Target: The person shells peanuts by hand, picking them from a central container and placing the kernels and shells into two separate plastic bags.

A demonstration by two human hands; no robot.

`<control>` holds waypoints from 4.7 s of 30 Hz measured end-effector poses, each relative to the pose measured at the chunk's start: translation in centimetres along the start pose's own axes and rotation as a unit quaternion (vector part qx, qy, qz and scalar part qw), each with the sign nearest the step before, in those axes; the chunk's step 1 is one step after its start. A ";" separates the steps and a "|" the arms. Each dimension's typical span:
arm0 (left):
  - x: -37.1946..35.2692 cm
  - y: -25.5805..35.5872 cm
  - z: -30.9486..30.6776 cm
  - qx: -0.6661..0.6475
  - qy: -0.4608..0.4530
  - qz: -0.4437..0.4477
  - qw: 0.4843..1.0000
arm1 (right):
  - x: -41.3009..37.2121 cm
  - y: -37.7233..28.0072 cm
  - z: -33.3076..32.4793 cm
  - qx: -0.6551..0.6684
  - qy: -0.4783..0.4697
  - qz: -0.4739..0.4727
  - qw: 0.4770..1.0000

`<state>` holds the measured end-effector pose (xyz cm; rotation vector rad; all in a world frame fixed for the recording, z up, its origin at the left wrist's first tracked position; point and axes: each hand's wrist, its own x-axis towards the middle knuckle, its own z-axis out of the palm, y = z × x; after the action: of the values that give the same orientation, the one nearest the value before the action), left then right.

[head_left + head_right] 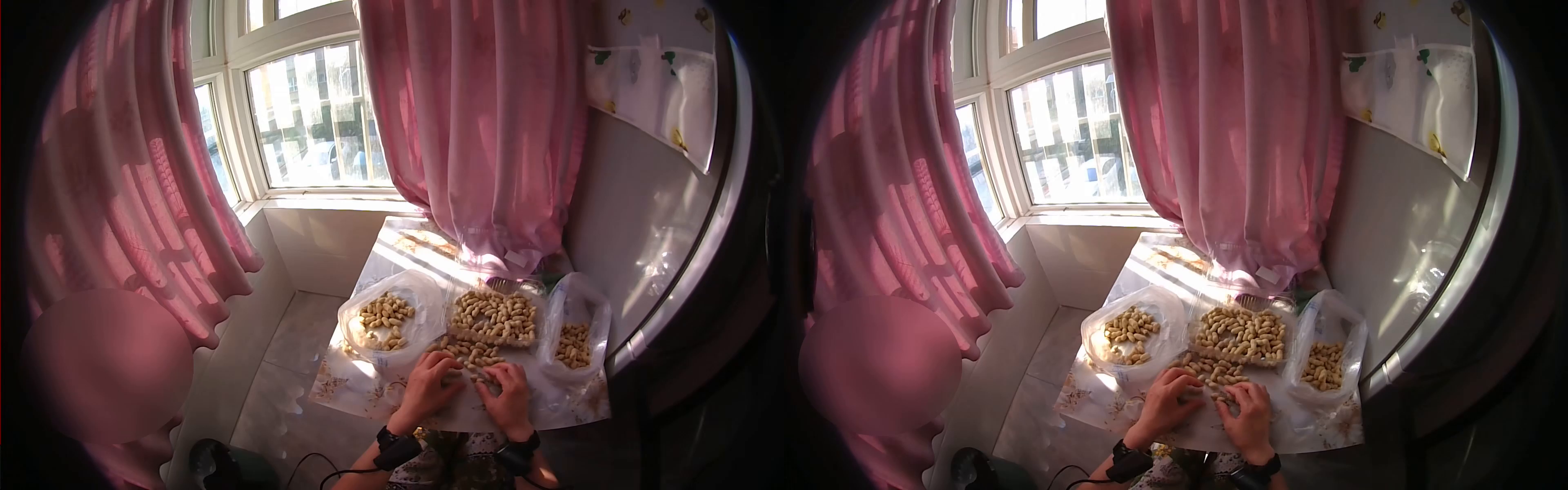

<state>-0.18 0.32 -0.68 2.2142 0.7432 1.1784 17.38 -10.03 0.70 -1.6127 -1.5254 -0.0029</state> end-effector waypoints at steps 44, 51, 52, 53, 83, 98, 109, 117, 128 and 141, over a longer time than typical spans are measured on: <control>-0.2 0.4 0.3 0.010 -0.001 -0.027 1.000 | -0.3 -0.4 -1.3 0.050 0.054 0.006 0.997; 0.0 0.7 0.2 0.009 -0.003 -0.032 0.999 | -0.2 1.4 -6.9 0.012 0.177 0.002 0.984; 0.1 0.8 0.1 0.006 -0.004 -0.033 0.999 | -0.3 2.4 -7.8 0.002 0.190 0.013 0.982; 0.1 0.8 0.0 0.004 -0.003 -0.034 0.999 | -0.2 3.2 -8.7 -0.007 0.203 0.023 0.979; -0.1 0.2 0.4 0.029 0.001 -0.026 0.999 | 0.0 0.4 -0.1 0.023 -0.037 -0.034 0.998; 0.0 0.5 0.3 0.001 -0.007 -0.047 0.999 | 0.0 5.8 -9.3 -0.044 0.183 0.048 0.981; -0.1 0.4 0.2 -0.003 -0.011 -0.048 0.999 | 0.4 7.6 -10.6 -0.088 0.185 0.048 0.978; 0.1 0.4 0.3 0.015 0.004 -0.018 1.000 | 0.7 6.6 -9.3 -0.129 0.203 0.008 0.971; -0.1 0.1 0.1 0.025 0.000 -0.024 0.999 | 1.6 0.6 0.4 0.012 -0.064 -0.058 0.996; 0.0 0.0 0.3 0.035 -0.014 -0.017 0.999 | 1.9 1.0 1.1 0.080 -0.074 0.002 0.994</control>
<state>0.08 0.25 -0.88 2.2618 0.8199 1.1185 18.04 -7.72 0.57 -1.5165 -1.5930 0.2405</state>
